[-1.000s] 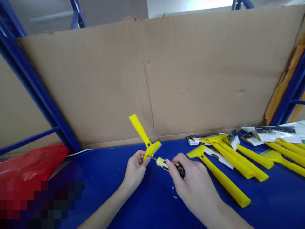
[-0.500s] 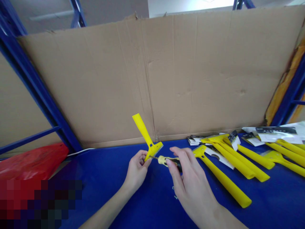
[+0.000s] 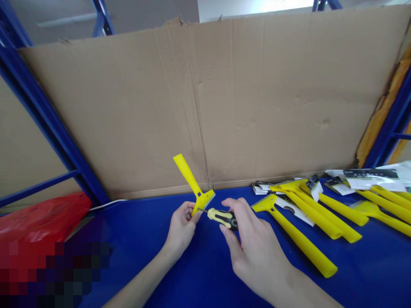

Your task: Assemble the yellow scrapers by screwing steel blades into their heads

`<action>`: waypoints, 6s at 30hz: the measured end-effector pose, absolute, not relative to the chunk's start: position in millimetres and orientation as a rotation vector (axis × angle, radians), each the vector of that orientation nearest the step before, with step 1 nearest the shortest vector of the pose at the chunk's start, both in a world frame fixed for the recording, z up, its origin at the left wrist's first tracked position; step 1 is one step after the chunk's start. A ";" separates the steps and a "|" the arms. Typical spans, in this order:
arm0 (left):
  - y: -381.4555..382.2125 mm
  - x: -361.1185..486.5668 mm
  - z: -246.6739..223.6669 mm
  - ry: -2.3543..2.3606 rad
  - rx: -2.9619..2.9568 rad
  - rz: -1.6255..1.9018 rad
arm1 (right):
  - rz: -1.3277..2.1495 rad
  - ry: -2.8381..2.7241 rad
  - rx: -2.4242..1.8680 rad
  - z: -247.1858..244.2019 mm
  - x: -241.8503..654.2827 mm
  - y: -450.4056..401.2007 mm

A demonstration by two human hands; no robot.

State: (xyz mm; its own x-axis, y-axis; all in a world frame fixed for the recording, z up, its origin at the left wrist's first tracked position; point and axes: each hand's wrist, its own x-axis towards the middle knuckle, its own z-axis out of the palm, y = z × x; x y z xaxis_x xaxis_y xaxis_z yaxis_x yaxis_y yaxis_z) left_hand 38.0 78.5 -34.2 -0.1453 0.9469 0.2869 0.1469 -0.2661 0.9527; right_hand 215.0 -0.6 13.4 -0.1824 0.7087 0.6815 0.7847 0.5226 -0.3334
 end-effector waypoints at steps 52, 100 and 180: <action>78.0 39.2 -35.6 1.224 1.487 1.435 | 0.055 -2.097 -1.308 8.9 219.8 7.8; 77.0 24.2 -21.2 1.166 1.337 1.600 | 1.573 -1.248 -1.318 10.6 209.1 17.7; 67.4 36.3 -12.7 1.064 1.025 1.197 | 0.855 -1.673 -1.384 -10.9 198.0 91.0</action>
